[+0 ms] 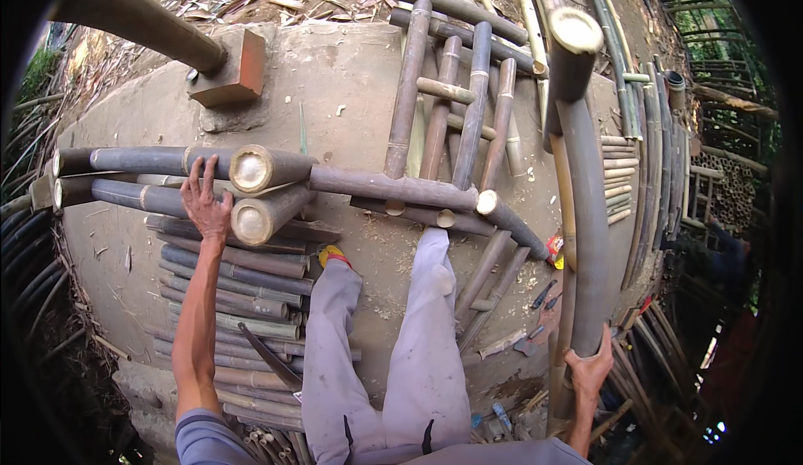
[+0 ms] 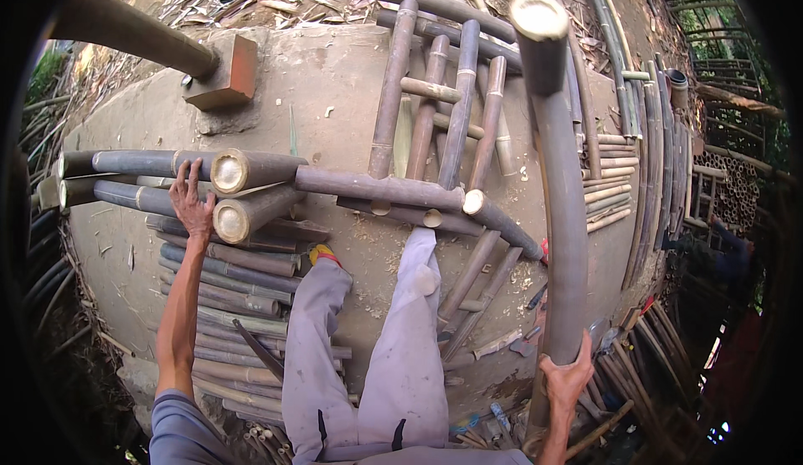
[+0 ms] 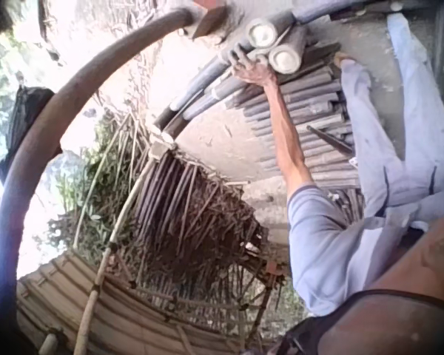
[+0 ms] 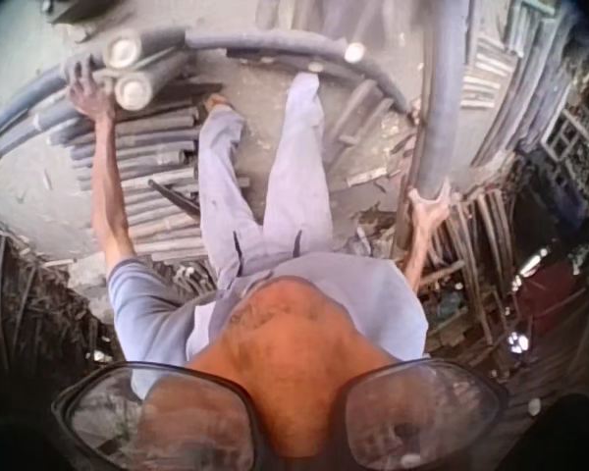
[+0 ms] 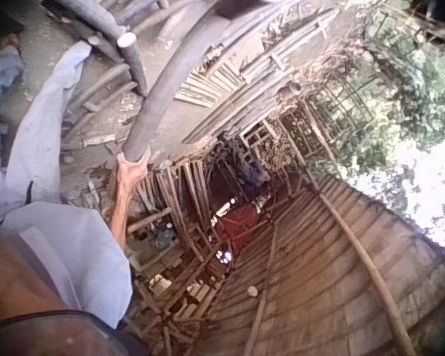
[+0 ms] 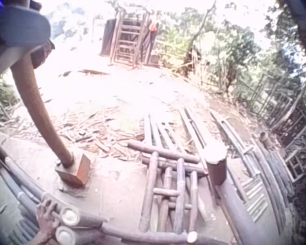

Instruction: The person assembles a bamboo structure by selecting and fitting pre-cut bamboo poles together. They use a measuring tape to check dimensions and a knife to mark the bamboo before fitting the pieces into a larger frame.

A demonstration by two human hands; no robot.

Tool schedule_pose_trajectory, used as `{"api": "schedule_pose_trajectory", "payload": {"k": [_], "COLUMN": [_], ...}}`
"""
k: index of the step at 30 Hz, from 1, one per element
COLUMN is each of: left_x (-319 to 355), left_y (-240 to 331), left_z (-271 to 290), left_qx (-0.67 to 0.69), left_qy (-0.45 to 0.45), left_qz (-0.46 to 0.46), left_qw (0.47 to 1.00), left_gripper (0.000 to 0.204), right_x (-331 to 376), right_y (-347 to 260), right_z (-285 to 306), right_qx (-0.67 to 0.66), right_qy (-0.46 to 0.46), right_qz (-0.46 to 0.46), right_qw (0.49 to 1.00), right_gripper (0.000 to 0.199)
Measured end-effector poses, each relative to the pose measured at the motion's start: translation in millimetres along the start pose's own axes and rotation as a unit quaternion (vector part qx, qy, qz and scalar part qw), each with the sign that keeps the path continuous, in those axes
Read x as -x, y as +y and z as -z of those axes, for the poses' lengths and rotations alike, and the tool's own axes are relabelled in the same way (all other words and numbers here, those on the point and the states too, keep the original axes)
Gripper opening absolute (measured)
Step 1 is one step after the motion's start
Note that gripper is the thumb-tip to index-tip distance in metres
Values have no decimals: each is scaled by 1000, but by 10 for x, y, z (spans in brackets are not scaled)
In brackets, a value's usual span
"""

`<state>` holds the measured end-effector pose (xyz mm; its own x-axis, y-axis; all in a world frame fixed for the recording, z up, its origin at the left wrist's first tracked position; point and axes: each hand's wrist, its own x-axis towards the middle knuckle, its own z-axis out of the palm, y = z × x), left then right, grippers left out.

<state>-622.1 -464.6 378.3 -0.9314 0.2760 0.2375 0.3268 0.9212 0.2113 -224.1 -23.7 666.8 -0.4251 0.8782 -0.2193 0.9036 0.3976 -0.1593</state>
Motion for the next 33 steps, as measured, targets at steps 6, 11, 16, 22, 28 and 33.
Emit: {"api": "schedule_pose_trajectory", "payload": {"k": [6, 11, 16, 22, 28, 33], "left_x": [-59, -77, -118, -108, -93, -116], "left_y": [52, 43, 71, 58, 84, 115], "left_z": [-17, 1, 15, 17, -22, -17], "left_qx": [-3, 4, -6, -15, -18, 10], "left_qy": [-2, 8, 5, 14, 12, 15], "left_qz": [-4, -13, 2, 8, 18, 31], "left_qw": [1000, 1000, 1000, 1000, 1000, 999], "left_gripper": [72, 73, 72, 69, 70, 70], "right_x": [375, 765, 890, 467, 106, -611], "right_y": [1130, 1681, 1878, 1961, 2073, 1255], "right_z": [-1089, -2326, -3624, -4509, -4557, -4118], "right_qx": [72, 96, 94, 57, 65, 38], "right_qy": [80, 47, 19, -81, -121, -37], "right_qz": [-122, -190, -225, -233, -232, -68], "right_qw": [987, 976, 970, 967, 963, 996], "right_gripper": [77, 78, 80, 82, 85, 65]}}
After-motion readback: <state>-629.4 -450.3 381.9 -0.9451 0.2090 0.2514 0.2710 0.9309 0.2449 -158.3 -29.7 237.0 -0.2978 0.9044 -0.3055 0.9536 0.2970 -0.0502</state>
